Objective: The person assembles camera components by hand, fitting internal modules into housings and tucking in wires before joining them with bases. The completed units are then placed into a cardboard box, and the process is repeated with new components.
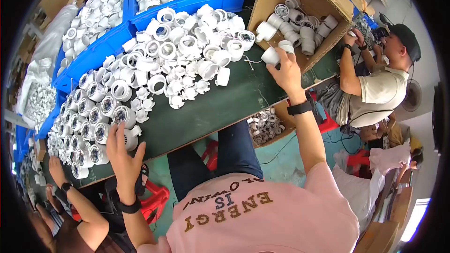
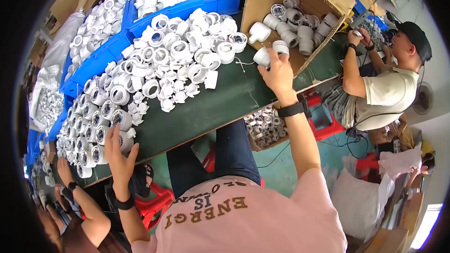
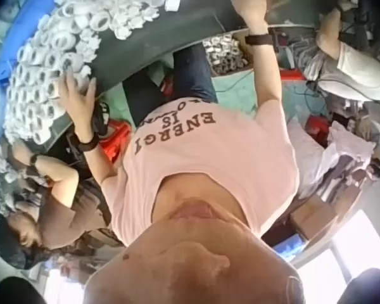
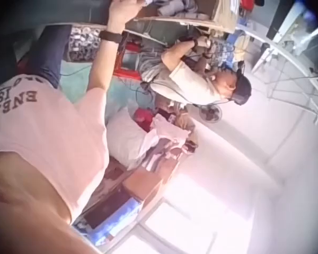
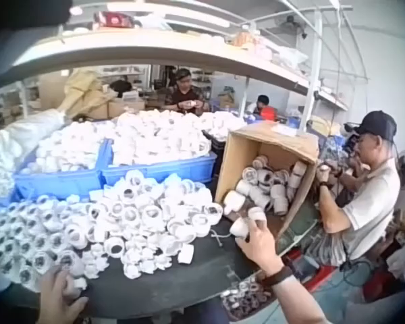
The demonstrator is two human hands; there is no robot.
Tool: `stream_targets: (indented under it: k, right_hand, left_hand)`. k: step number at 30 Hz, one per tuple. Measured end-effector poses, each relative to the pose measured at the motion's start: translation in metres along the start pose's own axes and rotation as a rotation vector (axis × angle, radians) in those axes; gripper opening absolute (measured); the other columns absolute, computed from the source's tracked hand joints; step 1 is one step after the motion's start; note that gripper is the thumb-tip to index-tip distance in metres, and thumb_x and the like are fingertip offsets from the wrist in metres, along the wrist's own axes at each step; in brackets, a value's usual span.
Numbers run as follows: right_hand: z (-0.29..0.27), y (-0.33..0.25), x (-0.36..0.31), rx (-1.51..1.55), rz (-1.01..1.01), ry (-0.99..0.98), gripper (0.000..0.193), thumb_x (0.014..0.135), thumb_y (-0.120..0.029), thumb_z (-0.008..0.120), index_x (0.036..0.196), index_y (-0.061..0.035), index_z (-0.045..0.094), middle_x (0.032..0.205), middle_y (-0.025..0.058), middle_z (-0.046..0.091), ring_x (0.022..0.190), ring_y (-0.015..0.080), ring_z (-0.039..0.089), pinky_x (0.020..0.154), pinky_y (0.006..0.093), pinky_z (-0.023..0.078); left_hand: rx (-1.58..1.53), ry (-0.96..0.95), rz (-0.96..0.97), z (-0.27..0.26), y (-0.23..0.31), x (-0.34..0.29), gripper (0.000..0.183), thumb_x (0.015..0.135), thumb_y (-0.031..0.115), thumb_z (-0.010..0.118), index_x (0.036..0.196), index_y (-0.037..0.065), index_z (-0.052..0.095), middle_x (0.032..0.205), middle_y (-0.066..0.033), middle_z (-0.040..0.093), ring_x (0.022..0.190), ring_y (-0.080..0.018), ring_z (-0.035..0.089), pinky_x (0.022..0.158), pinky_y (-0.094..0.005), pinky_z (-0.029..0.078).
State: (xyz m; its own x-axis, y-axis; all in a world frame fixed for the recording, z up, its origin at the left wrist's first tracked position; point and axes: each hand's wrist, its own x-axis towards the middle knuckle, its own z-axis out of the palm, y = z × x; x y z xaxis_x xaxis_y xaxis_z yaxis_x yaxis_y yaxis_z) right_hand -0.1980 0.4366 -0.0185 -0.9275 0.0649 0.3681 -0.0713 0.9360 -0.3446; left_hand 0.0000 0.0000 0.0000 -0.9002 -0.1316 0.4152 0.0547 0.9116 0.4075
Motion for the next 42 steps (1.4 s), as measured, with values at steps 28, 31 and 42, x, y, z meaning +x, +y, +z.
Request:
stream_targets:
  k: [28, 31, 42]
  right_hand:
    - [-0.036, -0.164, -0.122, 1.292, -0.319, -0.578, 0.054, 0.075, -0.001, 0.072, 0.120, -0.0040, 0.042, 0.124, 0.0137, 0.048, 0.096, 0.0152, 0.053, 0.078, 0.0271, 0.045]
    - [-0.041, -0.157, -0.106, 1.115, -0.685, -0.568, 0.059, 0.074, -0.001, 0.071, 0.127, -0.0031, 0.044, 0.126, 0.0146, 0.048, 0.091, 0.0160, 0.054, 0.073, 0.0286, 0.047]
    - [-0.033, -0.164, -0.128, 1.350, -0.354, -0.723, 0.050, 0.076, -0.008, 0.074, 0.117, 0.0016, 0.047, 0.108, 0.0106, 0.050, 0.084, 0.0141, 0.058, 0.072, 0.0269, 0.049]
  left_hand:
    - [-1.295, -0.043, -0.409, 0.045, 0.121, 0.001, 0.031, 0.094, 0.026, 0.048, 0.111, 0.001, 0.048, 0.098, -0.0068, 0.057, 0.087, -0.0105, 0.054, 0.078, -0.0235, 0.043]
    - [-1.268, -0.123, -0.377, 0.037, 0.120, -0.003, 0.031, 0.092, 0.025, 0.050, 0.112, 0.000, 0.047, 0.102, -0.0085, 0.055, 0.089, -0.0120, 0.053, 0.079, -0.0254, 0.043]
    - [-1.033, -0.047, 0.147, 0.041, 0.104, -0.005, 0.037, 0.089, 0.022, 0.053, 0.117, -0.001, 0.043, 0.110, -0.0144, 0.050, 0.096, -0.0205, 0.052, 0.084, -0.0324, 0.043]
